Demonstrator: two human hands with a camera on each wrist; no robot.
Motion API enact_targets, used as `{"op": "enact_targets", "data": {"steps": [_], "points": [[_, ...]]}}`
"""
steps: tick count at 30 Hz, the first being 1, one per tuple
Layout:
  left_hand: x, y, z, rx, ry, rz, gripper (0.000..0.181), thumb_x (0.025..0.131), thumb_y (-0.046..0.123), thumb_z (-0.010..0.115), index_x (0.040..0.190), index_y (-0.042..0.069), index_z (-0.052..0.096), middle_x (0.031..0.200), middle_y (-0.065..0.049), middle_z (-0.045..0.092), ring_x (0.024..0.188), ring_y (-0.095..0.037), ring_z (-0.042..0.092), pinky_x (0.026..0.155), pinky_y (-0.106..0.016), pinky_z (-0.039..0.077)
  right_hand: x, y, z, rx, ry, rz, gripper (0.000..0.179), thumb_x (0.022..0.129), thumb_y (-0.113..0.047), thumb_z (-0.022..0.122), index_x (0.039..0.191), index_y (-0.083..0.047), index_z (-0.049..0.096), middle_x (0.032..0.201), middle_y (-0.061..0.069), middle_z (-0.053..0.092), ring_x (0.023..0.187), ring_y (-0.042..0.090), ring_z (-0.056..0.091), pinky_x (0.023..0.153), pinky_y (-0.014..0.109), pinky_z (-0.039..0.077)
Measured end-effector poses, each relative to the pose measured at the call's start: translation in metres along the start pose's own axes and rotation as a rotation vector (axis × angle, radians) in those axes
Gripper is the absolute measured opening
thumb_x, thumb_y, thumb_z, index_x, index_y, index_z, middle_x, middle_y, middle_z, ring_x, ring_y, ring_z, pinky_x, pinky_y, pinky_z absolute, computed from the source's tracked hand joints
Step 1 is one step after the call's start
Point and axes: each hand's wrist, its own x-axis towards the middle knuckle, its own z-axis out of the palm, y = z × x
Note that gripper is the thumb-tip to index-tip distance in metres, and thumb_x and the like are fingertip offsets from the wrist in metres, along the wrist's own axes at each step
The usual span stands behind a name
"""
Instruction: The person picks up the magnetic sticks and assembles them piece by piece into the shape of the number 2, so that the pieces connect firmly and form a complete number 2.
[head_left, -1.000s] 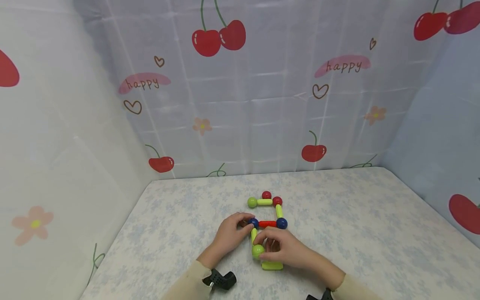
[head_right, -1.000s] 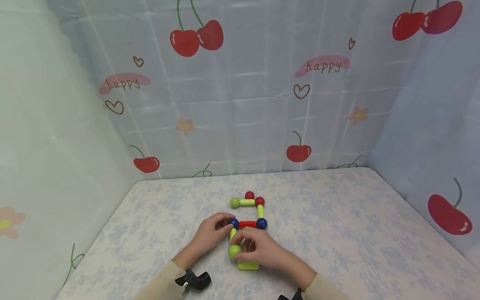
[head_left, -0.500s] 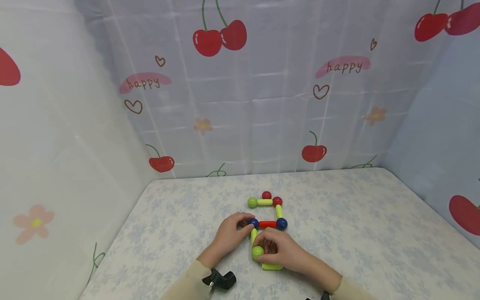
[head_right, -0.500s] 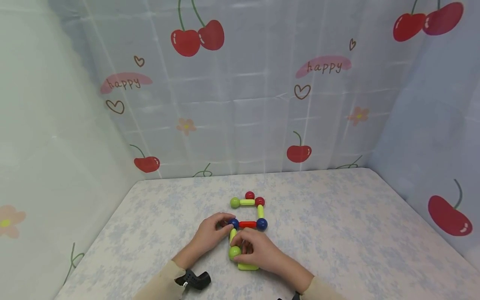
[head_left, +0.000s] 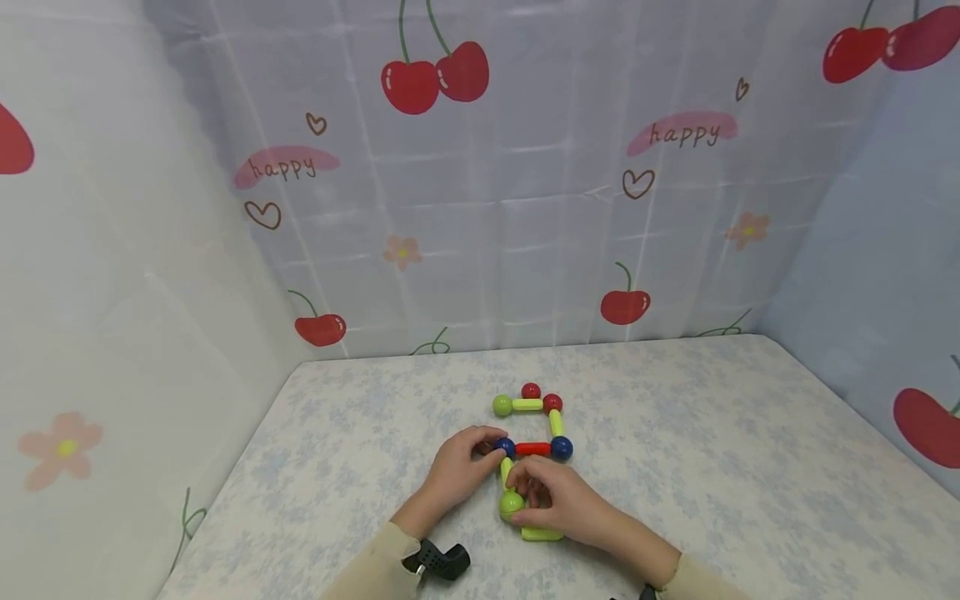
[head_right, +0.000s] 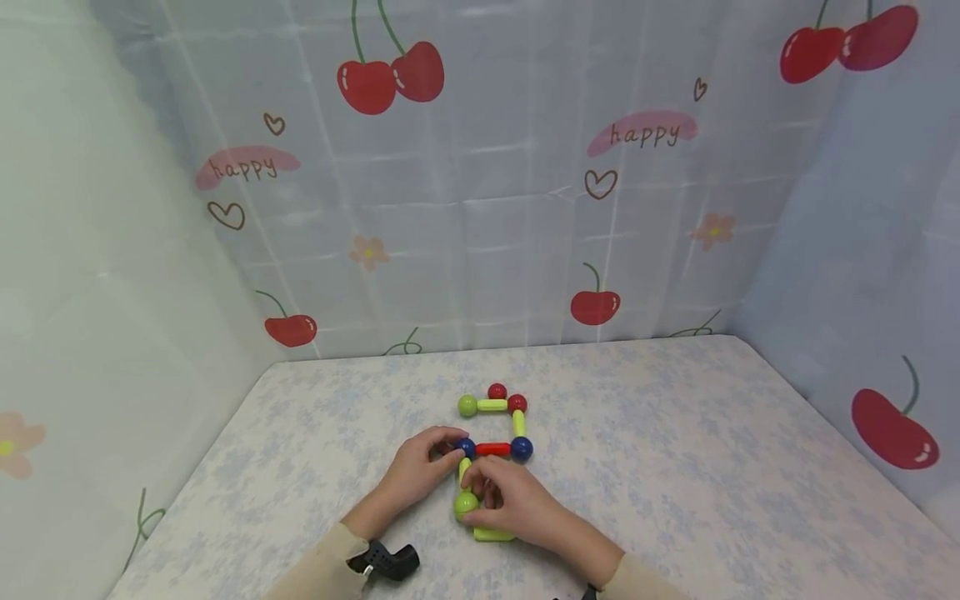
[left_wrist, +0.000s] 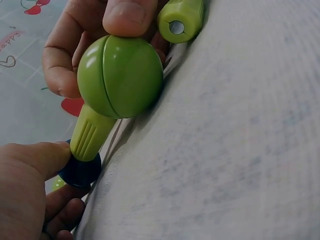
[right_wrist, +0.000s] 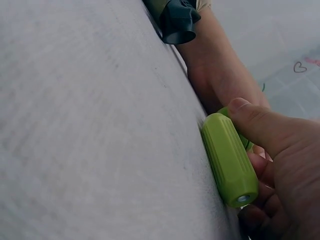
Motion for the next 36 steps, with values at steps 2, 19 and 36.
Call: {"op": "enact_targets", "data": {"steps": [2,19,36], "points": [[0.0,0.0,0.0,0.002,-0.001,-0.003,0.027,0.095,0.029,0.068,0.122,0.023,0.069,0.1,0.006,0.068,0.088,-0.006,0.06,0.076,-0.023,0.047,0.0,-0.001,0.0,-0.006,-0.011,0.018,0.033,0.086,-0.031,0.079,0.108,-0.019,0.06,0.094,-0.002,0.061,0.071,0.003,0.055,0.062,0.021,0.048],[0.001,0.0,0.0,0.009,0.002,-0.005,0.027,0.095,0.029,0.069,0.121,0.023,0.07,0.1,0.006,0.068,0.088,-0.007,0.059,0.075,-0.023,0.046,-0.004,0.002,-0.033,-0.099,-0.259,0.035,0.028,0.084,-0.038,0.08,0.1,-0.02,0.065,0.086,-0.001,0.063,0.064,0.0,0.045,0.059,0.017,0.04],[0.001,0.0,0.001,0.007,-0.006,-0.016,0.027,0.095,0.03,0.068,0.122,0.025,0.069,0.1,0.007,0.068,0.088,-0.006,0.059,0.075,-0.024,0.046,-0.006,0.011,-0.043,-0.2,-0.245,0.037,0.012,0.086,-0.033,0.078,0.088,-0.027,0.068,0.079,-0.012,0.06,0.066,-0.003,0.047,0.061,0.017,0.043]]}}
